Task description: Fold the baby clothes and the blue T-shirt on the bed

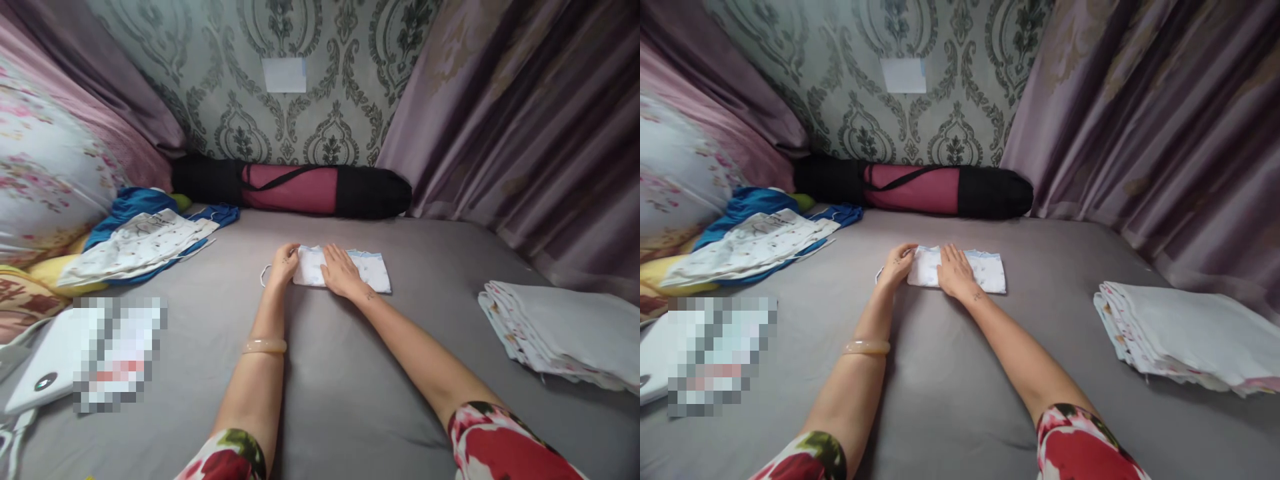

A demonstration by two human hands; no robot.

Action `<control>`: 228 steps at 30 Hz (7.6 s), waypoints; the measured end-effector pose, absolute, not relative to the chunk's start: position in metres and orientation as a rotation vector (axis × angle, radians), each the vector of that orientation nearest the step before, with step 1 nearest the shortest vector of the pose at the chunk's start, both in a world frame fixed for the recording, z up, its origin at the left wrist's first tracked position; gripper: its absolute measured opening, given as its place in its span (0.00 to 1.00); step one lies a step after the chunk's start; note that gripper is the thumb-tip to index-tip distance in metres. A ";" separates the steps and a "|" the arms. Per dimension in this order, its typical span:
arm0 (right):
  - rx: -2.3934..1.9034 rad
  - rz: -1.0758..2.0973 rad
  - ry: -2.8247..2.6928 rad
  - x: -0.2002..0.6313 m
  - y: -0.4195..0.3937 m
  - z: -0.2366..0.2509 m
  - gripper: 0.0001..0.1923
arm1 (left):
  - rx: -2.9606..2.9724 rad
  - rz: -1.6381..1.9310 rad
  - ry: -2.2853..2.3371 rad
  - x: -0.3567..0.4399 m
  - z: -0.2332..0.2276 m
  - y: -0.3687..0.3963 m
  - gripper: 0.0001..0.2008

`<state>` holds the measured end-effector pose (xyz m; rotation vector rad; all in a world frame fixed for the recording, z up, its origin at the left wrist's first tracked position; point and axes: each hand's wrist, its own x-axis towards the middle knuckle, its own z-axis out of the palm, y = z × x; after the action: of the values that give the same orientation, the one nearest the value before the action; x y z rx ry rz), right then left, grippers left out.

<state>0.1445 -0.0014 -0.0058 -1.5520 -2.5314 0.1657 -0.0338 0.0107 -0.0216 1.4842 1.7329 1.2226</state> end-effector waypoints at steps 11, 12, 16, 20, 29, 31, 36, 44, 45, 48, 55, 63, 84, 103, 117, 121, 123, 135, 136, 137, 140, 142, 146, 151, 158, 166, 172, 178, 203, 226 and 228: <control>-1.551 0.116 -2.510 0.133 -0.002 -0.021 0.32 | 1.437 1.272 1.788 -0.045 -0.030 0.014 0.22; -1.563 0.132 -2.519 0.133 -0.002 -0.018 0.32 | 1.437 1.281 1.784 -0.046 -0.030 0.014 0.22; -1.608 0.210 -2.563 0.124 0.001 -0.003 0.31 | 1.409 1.311 1.788 -0.048 -0.032 0.016 0.22; -1.537 0.237 -2.523 0.104 0.004 -0.001 0.31 | 1.401 1.319 1.798 -0.048 -0.035 0.019 0.22; -1.569 0.265 -2.509 0.094 0.007 -0.020 0.33 | 1.400 1.329 1.825 -0.051 -0.032 0.018 0.20; -1.572 0.290 -2.521 0.095 0.007 -0.015 0.33 | 1.380 1.336 1.825 -0.051 -0.031 0.019 0.21; -1.488 0.250 -2.519 0.084 0.006 -0.001 0.31 | 1.348 1.386 1.842 -0.048 -0.030 0.023 0.17; -1.415 0.313 -2.551 0.063 0.002 -0.017 0.32 | 1.385 1.418 1.916 -0.047 -0.024 0.020 0.16; -1.411 0.313 -2.541 0.063 0.002 -0.019 0.32 | 1.390 1.419 1.919 -0.047 -0.025 0.020 0.16; -1.397 0.341 -2.533 0.064 0.003 -0.021 0.32 | 1.415 1.421 1.901 -0.044 -0.027 0.021 0.15; -1.359 0.406 -2.541 0.090 0.001 0.003 0.31 | 1.508 1.405 1.849 -0.030 -0.020 0.019 0.16; -1.535 0.221 -2.526 0.169 -0.010 0.000 0.31 | 1.842 1.120 1.701 0.011 -0.012 0.016 0.15; -1.880 0.156 -2.232 0.220 0.021 -0.025 0.30 | 2.133 0.468 2.069 0.016 -0.032 0.017 0.22; -2.033 0.416 -2.297 0.240 0.044 0.025 0.26 | 2.153 0.179 2.108 0.006 -0.006 0.033 0.20; -1.552 0.564 -2.268 0.284 0.002 0.076 0.14 | 2.280 0.563 1.833 -0.023 0.076 -0.023 0.15; -1.399 0.497 -2.185 0.292 -0.020 0.088 0.11 | 2.351 0.725 1.745 -0.023 0.092 -0.043 0.17; -1.374 0.403 -2.142 0.294 -0.034 0.087 0.11 | 2.417 0.751 1.756 -0.020 0.094 -0.054 0.17; -1.144 0.179 -2.481 0.324 -0.145 0.021 0.20 | 2.763 0.501 1.348 -0.026 0.035 -0.155 0.17; -1.139 0.179 -2.499 0.325 -0.148 0.018 0.21 | 2.767 0.473 1.331 -0.026 0.032 -0.158 0.17; -1.141 0.183 -2.514 0.326 -0.151 0.016 0.21 | 2.772 0.447 1.317 -0.027 0.029 -0.161 0.18; -1.152 0.202 -2.557 0.331 -0.158 0.010 0.23 | 2.795 0.390 1.281 -0.030 0.020 -0.167 0.20; -1.152 0.240 -2.592 0.335 -0.161 0.008 0.25 | 2.811 0.360 1.253 -0.034 0.015 -0.171 0.23; -1.203 0.329 -2.576 0.340 -0.161 0.010 0.28 | 2.763 0.415 1.304 -0.041 0.007 -0.175 0.26; -1.324 0.188 -2.404 0.304 -0.151 0.013 0.27 | 2.555 0.759 1.673 -0.014 0.009 -0.165 0.25; -1.354 0.124 -2.569 0.225 -0.142 0.011 0.31 | 2.561 0.325 1.714 0.053 0.007 -0.152 0.25; -1.375 0.185 -2.585 0.216 -0.123 -0.014 0.30 | 2.521 0.155 1.736 0.049 -0.014 -0.136 0.28; -1.356 0.241 -2.580 0.218 -0.119 -0.023 0.31 | 2.496 0.123 1.727 0.049 -0.017 -0.134 0.29; -1.391 0.277 -2.621 0.217 -0.120 -0.014 0.32 | 2.470 0.054 1.699 0.051 -0.008 -0.134 0.29; -1.423 0.280 -2.645 0.234 -0.117 -0.010 0.34 | 2.597 0.140 1.612 0.052 -0.016 -0.125 0.28; -1.566 0.218 -2.597 0.260 -0.113 -0.007 0.34 | 2.581 0.103 1.747 0.028 -0.013 -0.124 0.31; -1.604 0.225 -2.599 0.264 -0.112 -0.009 0.35 | 2.522 0.089 1.769 0.026 -0.013 -0.124 0.32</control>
<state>0.2643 -0.1118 -0.0094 -1.6035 -2.5991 0.2246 0.0262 -0.1239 -0.0131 2.5221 1.7690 0.0885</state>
